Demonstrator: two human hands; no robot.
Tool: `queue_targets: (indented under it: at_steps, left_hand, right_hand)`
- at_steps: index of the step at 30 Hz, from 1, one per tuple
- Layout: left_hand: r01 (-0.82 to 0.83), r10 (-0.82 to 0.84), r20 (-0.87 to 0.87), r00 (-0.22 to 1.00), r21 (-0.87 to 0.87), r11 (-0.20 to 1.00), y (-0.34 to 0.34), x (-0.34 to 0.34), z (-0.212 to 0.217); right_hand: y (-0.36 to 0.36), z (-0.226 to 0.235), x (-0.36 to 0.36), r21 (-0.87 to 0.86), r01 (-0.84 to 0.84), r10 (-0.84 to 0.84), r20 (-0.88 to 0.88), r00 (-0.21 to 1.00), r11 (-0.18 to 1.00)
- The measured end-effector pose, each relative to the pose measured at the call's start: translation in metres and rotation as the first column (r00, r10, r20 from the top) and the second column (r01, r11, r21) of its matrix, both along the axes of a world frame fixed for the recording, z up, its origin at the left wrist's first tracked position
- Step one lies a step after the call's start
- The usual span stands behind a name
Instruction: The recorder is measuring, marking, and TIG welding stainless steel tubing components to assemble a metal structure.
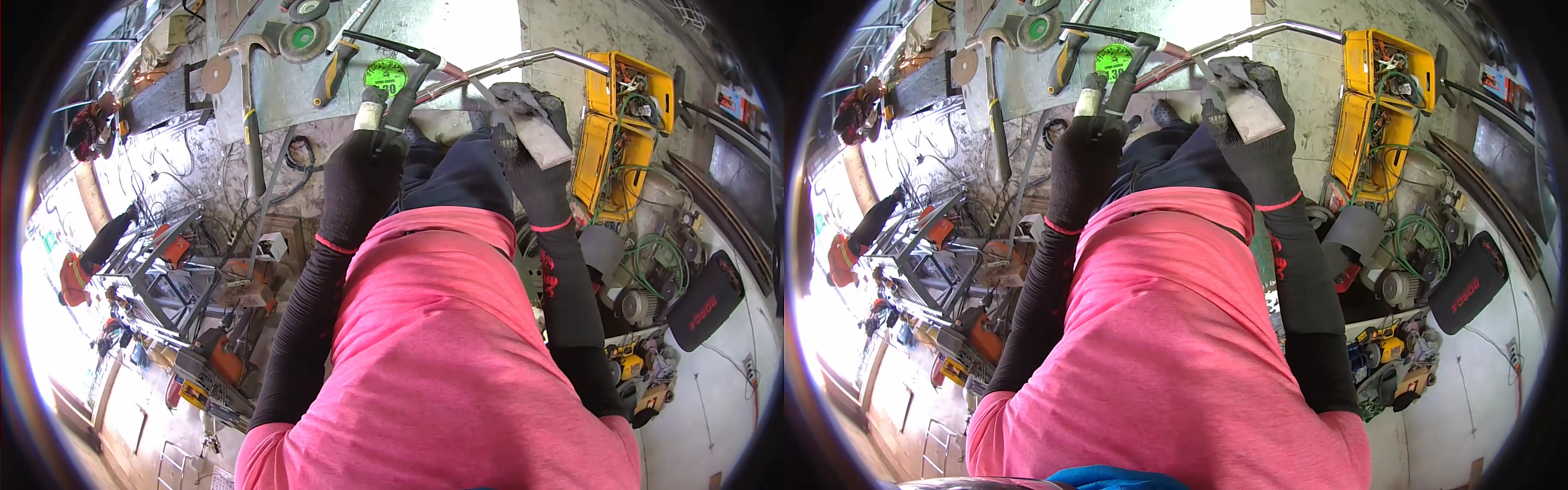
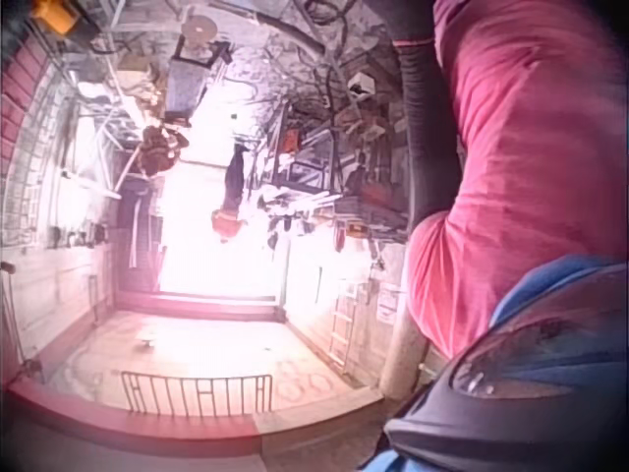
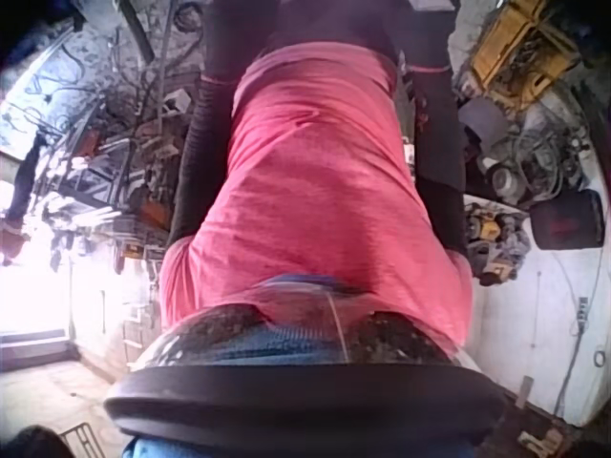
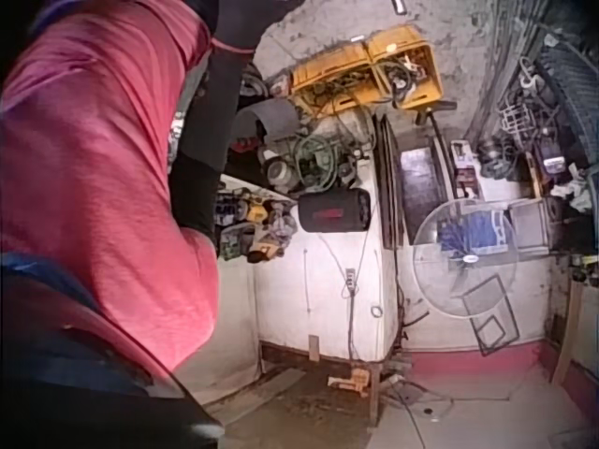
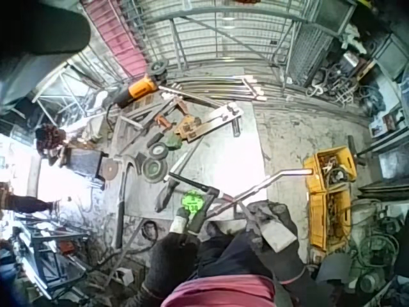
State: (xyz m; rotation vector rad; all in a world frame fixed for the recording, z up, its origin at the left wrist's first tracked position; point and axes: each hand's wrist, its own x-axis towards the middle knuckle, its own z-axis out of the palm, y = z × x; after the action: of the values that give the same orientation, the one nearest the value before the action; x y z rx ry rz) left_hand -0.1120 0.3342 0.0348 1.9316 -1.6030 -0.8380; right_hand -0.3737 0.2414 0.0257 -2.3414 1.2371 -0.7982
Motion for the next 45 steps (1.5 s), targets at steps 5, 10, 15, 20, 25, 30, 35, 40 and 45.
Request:
queue_targets:
  at_steps: [5,10,15,20,25,30,35,40,45]
  left_hand:
    - [0.006,-0.007,0.038,0.999,0.023,1.0,-0.001,-0.003,0.009]
    - [-0.108,0.123,-0.085,0.989,0.166,0.98,-0.018,-0.015,0.033]
    - [-0.081,0.089,-0.036,0.995,0.167,0.983,-0.018,-0.013,0.034]
    - [0.054,-0.057,0.074,0.996,0.034,0.998,-0.006,-0.003,0.016]
    - [0.32,-0.334,0.351,0.875,0.1,0.942,-0.008,0.004,0.002]
    - [0.128,-0.189,0.236,0.953,0.25,0.96,-0.027,-0.011,0.02]
    - [-0.061,0.054,0.032,0.998,0.281,0.958,-0.026,-0.021,0.042]
    - [0.118,-0.184,0.252,0.95,0.257,0.959,-0.034,-0.028,0.052]
    - [0.12,-0.161,0.311,0.937,0.147,0.982,-0.023,-0.028,0.05]
  right_hand:
    - [-0.001,-0.003,0.001,-0.006,-0.001,0.001,0.055,0.999,1.0]
    - [0.002,-0.014,-0.002,0.135,0.025,-0.047,0.156,0.987,0.99]
    - [-0.003,-0.02,-0.009,0.003,-0.065,0.064,-0.137,0.988,0.998]
    - [0.008,-0.014,-0.007,0.077,0.066,-0.06,-0.077,0.995,0.995]
    - [0.013,0.009,0.004,0.299,0.114,-0.088,-0.099,0.991,0.947]
    - [0.033,-0.012,-0.007,0.43,0.065,-0.114,0.088,0.99,0.9]
    - [0.025,-0.017,0.001,0.432,0.06,-0.127,0.129,0.984,0.9]
    - [0.023,-0.028,-0.004,0.597,0.059,0.038,-0.148,0.988,0.8]
    - [0.028,-0.038,0.001,0.645,0.013,-0.211,0.231,0.95,0.764]
